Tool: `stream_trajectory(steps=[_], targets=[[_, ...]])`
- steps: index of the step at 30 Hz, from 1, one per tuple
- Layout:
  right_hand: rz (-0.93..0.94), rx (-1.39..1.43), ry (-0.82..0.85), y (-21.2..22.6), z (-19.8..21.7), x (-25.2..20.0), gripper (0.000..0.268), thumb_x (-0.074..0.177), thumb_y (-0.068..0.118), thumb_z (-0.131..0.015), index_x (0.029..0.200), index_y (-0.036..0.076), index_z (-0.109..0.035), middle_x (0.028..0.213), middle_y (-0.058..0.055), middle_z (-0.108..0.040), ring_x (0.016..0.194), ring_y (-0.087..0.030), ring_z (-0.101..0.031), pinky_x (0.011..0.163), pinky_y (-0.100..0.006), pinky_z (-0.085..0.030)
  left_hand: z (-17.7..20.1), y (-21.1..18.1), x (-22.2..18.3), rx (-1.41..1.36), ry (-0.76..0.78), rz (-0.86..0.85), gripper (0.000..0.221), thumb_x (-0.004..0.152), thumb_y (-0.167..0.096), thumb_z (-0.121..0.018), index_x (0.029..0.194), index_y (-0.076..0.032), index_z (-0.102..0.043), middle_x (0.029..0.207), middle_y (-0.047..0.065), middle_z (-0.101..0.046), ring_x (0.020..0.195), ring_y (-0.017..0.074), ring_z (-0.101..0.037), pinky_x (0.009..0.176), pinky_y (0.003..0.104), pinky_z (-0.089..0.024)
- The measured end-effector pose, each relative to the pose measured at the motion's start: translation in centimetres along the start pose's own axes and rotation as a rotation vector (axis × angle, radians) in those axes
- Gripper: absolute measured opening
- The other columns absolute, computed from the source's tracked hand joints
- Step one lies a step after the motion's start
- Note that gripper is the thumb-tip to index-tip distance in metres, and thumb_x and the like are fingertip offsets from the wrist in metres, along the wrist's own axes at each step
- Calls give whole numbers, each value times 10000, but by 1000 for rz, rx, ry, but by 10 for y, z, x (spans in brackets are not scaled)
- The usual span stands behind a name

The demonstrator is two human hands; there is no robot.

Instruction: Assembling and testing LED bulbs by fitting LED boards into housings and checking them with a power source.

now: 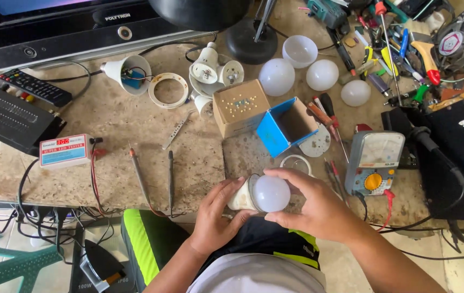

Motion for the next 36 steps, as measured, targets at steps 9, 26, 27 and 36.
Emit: stream_trajectory(steps=[9, 26, 27, 36], targets=[[-72, 136, -25, -5, -14, -3, 750, 709, 302, -920, 1374, 174, -598, 1390, -25, -690, 1173, -152, -693, 953, -255, -505, 4, -7, 1, -22, -6, 6, 519, 925, -280, -762, 1347, -48, -568, 1294, 189, -654, 1181, 353, -680, 986, 436, -565], [-346, -399, -257, -78, 168, 116, 757, 757, 358, -846, 1426, 236, -513, 1380, -79, -606, 1136, -333, -615, 829, -460, -483, -2, 37, 6, 120, -90, 251, 603, 810, -325, -831, 1324, -118, -593, 1236, 117, -678, 1137, 280, -683, 869, 391, -562], [-314, -429, -152, -97, 165, 136, 788, 751, 305, -873, 1449, 240, -515, 1424, -98, -588, 1177, -341, -613, 882, -467, -488, -3, 42, 2, 167, -85, 295, 634, 803, -368, -828, 1345, -136, -596, 1235, 116, -679, 1130, 288, -692, 848, 407, -567], [-371, -636, -8, -141, 156, 186, 1072, 782, 333, -879, 1631, 261, -228, 1604, -161, -294, 1456, -381, -324, 1054, -573, -431, -3, 48, -3, 179, -117, 311, 654, 793, -385, -828, 1341, -123, -586, 1300, 115, -685, 1174, 281, -691, 862, 402, -585]])
Point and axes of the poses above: each hand's wrist, its own x-axis towards the middle knuckle, its own z-axis out of the back of the hand, y = z × x, the point moved 3 cm from there along x, towards the middle knuckle
